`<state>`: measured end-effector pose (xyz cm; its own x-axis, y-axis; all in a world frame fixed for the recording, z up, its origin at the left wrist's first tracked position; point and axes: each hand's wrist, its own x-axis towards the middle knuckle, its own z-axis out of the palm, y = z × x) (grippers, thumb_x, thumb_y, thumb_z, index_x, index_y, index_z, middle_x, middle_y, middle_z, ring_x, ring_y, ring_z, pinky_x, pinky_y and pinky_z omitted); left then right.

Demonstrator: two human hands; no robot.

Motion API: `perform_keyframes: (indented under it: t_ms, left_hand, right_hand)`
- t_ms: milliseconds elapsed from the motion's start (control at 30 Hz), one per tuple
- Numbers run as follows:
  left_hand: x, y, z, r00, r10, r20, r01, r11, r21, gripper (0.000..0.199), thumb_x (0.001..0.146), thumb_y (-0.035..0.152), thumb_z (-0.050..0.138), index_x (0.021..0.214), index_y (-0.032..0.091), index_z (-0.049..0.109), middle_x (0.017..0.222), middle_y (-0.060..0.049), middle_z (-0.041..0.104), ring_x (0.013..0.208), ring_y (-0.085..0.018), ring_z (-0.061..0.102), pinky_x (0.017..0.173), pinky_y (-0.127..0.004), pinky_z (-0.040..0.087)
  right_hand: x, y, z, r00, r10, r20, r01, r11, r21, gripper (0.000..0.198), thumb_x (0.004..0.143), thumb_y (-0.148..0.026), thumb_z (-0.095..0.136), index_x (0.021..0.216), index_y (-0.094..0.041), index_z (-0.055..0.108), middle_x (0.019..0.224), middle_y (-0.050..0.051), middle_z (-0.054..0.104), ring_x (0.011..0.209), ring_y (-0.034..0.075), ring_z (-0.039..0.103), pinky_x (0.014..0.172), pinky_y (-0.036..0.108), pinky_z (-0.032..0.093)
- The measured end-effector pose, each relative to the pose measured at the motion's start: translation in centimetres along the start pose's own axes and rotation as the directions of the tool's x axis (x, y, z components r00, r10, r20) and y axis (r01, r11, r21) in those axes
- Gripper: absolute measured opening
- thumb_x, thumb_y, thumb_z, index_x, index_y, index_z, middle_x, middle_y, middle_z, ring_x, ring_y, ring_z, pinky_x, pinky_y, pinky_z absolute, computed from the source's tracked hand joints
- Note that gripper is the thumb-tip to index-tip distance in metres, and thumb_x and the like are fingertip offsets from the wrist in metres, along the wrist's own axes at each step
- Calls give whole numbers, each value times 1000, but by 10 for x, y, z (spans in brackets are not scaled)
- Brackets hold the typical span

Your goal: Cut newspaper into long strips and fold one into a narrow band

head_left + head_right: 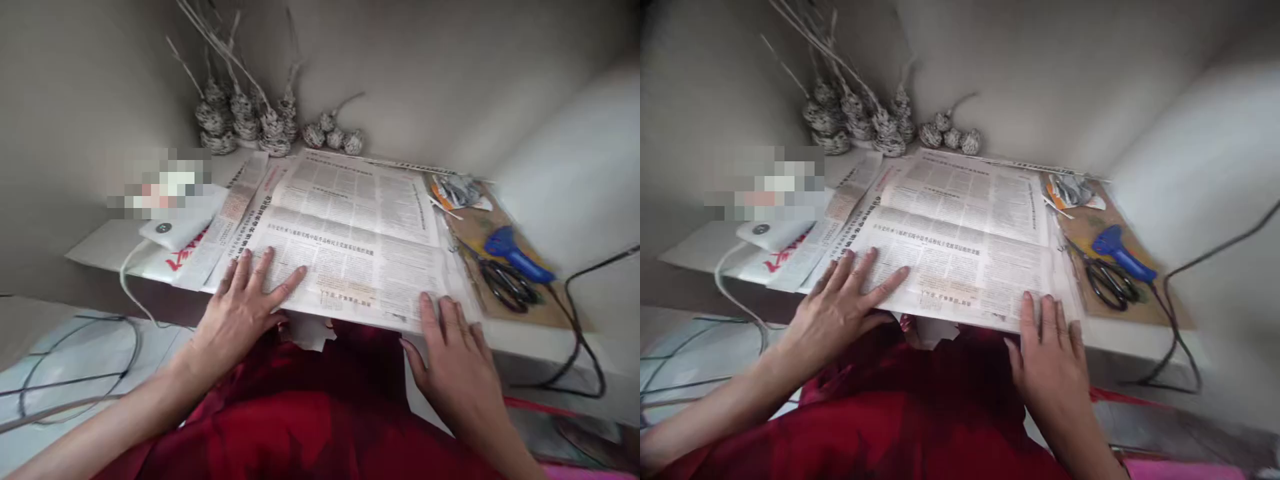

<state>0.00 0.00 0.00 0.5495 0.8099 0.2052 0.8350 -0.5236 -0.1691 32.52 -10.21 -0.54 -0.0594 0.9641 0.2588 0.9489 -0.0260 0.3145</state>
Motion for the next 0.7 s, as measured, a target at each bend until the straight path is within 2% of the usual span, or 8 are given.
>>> perform_keyframes:
  t_ms: [233,367,533,700]
  left_hand:
    - [0,-2,3,999,30,-20,-30,999,-25,87,93,35,67,163,39,15,166,-24,26,148,-54,30,112,-63,41]
    - [-2,-4,5,999,29,-45,-32,997,-66,82,97,34,62,163,41,14,170,-19,19,151,-52,25,114,-63,38]
    - [-1,-3,0,998,57,-34,-60,994,-95,74,100,32,58,162,43,20,172,-18,12,149,-54,25,112,-66,38]
    - [1,-1,-2,998,52,-34,-55,994,-99,74,99,35,59,161,44,20,172,-18,9,148,-57,26,111,-67,39]
  right_hand:
    - [0,-2,-6,995,65,75,-65,998,0,69,97,-37,61,158,-14,39,154,32,45,142,45,47,111,60,40]
    - [-4,-1,-5,996,62,63,-64,998,24,70,96,-35,61,159,-13,38,157,30,42,144,43,44,114,59,37]
    - [-11,0,-12,998,33,52,-35,999,26,67,99,-37,56,157,-10,39,152,30,50,140,42,50,119,65,25]
    - [-8,1,-9,996,52,66,-54,998,38,69,99,-39,57,158,-11,38,154,32,45,143,44,46,118,66,25]
